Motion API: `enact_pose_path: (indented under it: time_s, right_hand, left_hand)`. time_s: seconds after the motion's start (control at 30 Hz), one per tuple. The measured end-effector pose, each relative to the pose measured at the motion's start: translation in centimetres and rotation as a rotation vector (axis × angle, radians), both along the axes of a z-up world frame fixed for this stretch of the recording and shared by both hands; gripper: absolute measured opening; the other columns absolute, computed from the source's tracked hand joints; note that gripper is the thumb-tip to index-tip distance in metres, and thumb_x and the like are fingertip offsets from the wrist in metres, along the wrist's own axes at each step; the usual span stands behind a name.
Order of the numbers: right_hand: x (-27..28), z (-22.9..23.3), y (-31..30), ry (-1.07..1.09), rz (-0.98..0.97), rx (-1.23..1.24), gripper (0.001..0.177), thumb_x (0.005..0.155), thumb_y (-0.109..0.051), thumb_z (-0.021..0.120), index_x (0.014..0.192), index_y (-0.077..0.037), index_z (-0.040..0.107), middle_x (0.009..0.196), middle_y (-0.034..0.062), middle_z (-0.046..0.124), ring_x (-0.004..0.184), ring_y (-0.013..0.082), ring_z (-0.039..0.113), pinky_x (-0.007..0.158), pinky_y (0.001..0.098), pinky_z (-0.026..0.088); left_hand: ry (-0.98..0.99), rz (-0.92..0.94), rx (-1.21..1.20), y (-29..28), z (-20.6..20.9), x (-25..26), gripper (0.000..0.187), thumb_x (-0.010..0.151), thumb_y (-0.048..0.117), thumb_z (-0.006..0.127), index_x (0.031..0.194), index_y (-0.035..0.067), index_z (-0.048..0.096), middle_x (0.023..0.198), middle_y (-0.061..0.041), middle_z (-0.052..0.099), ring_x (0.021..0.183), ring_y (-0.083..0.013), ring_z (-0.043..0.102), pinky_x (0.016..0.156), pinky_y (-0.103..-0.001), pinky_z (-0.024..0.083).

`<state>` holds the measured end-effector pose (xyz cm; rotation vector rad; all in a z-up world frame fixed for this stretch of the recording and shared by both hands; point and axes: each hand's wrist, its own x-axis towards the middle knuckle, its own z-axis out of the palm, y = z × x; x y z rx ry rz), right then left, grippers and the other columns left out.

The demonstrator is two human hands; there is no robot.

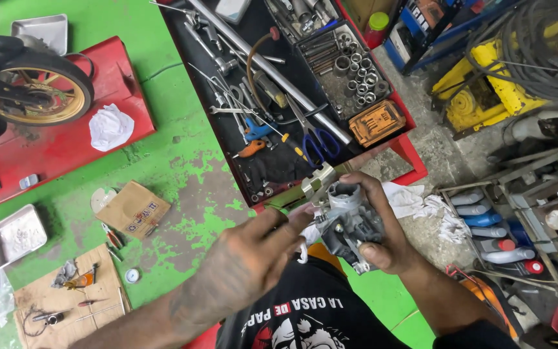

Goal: The person cleans a motorcycle carburetor with compressed air, then uses a long metal rod and a screwdriver to adjust internal components. They wipe the carburetor with a cloth and place it into the motorcycle's engine compartment.

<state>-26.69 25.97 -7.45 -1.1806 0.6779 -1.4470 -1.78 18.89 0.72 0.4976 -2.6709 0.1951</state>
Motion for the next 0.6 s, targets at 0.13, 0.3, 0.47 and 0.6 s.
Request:
enact_pose_path:
  time_s: [0.13, 0.3, 0.47, 0.6]
  right_hand:
    - [0.2, 0.3, 0.0, 0.033, -0.006, -0.099, 0.087, 0.102, -0.058, 0.082, 0.156, -0.008, 0.035, 0.152, 0.0225, 0.046, 0.139, 0.0351, 0.059, 0.116, 0.0484, 0.056]
    - [0.2, 0.3, 0.0, 0.172, -0.097, -0.109, 0.092, 0.099, -0.066, 0.078, 0.154, -0.007, 0.036, 0.154, 0.0221, 0.044, 0.139, 0.0301, 0.055, 0.118, 0.0426, 0.049]
    - [0.8, 0.3, -0.5, 0.022, -0.04, -0.024, 0.09, 0.101, -0.062, 0.079, 0.155, -0.007, 0.032, 0.144, 0.0181, 0.047, 0.13, 0.029, 0.06, 0.114, 0.0485, 0.061]
    - [0.7, -0.2, -0.3, 0.012, -0.022, -0.108, 0.088, 0.102, -0.06, 0.082, 0.156, -0.01, 0.034, 0.141, 0.0179, 0.05, 0.128, 0.0268, 0.059, 0.109, 0.0449, 0.061]
  left_hand:
    - [0.341, 0.09, 1.731, -1.0, 1.6, 0.0, 0.035, 0.103, 0.024, 0.07, 0.129, 0.001, 0.072, 0.111, -0.013, 0.07, 0.091, -0.018, 0.058, 0.079, -0.031, 0.045]
    - [0.192, 0.034, 1.391, -0.9, 1.8, -0.1, 0.044, 0.108, 0.03, 0.058, 0.139, 0.0, 0.07, 0.147, -0.022, 0.073, 0.131, -0.0372, 0.077, 0.104, -0.046, 0.068]
    - [0.022, -0.013, 0.111, -0.2, 0.5, 0.0, 0.032, 0.106, 0.004, 0.075, 0.137, 0.0, 0.068, 0.103, -0.009, 0.056, 0.078, -0.0223, 0.053, 0.048, -0.036, 0.052]
    - [0.366, 0.065, 1.335, -1.3, 2.6, -0.3, 0.04, 0.089, 0.003, 0.085, 0.127, 0.01, 0.08, 0.12, -0.008, 0.085, 0.1, -0.0187, 0.086, 0.087, -0.029, 0.072]
